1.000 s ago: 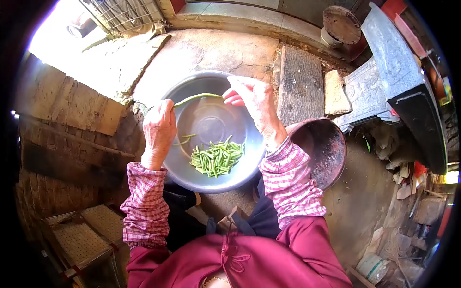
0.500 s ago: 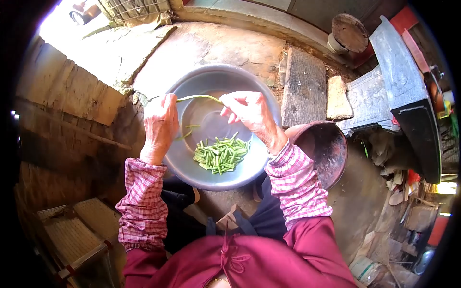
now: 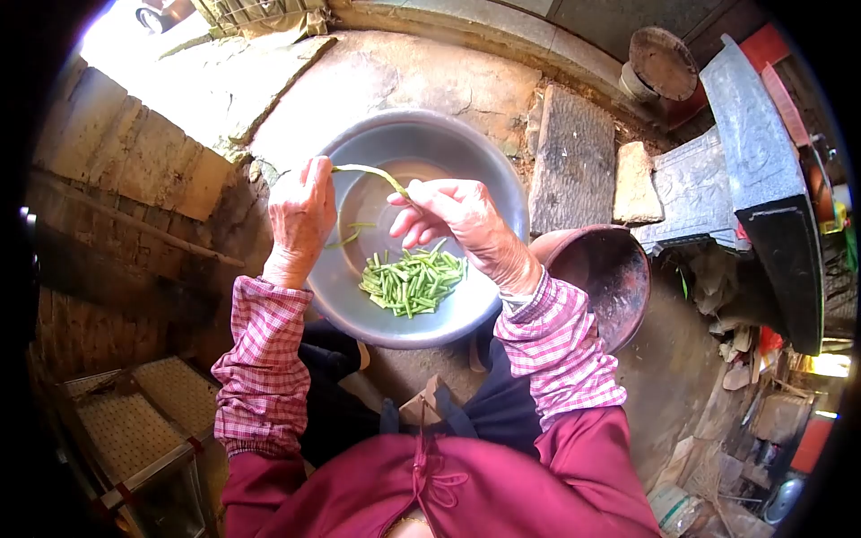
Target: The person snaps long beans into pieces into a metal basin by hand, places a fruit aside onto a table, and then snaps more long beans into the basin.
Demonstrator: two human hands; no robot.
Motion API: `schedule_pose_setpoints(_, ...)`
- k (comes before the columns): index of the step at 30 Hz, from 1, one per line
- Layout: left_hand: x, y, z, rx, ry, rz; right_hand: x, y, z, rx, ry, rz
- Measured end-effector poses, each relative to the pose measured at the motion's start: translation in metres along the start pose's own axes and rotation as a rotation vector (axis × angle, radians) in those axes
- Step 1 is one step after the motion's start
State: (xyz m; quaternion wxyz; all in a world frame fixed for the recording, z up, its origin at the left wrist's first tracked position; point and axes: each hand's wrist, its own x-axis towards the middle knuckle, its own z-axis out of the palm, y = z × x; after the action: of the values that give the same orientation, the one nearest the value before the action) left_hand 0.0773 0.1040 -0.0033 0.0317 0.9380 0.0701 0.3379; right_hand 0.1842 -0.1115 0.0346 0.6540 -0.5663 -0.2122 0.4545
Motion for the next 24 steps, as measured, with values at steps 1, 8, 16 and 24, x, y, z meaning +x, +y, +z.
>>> schedule_pose_setpoints(1, 0.001, 0.002, 0.000, 0.002, 0.010, 0.005, -0.001, 0.001, -0.001, 0.040, -0.020, 0.007)
schedule_pose_setpoints(8, 0.003, 0.005, 0.003, -0.014, 0.109, 0.078, -0.007, 0.001, -0.002, 0.147, -0.093, 0.015)
schedule_pose_setpoints(16, 0.006, 0.007, -0.002, -0.042, 0.105, 0.093, -0.011, 0.006, 0.010, 0.259, -0.234, 0.042)
schedule_pose_setpoints(24, 0.002, 0.001, 0.007, -0.079, 0.170, 0.063, -0.010, 0.008, 0.014, 0.126, -0.191, 0.057)
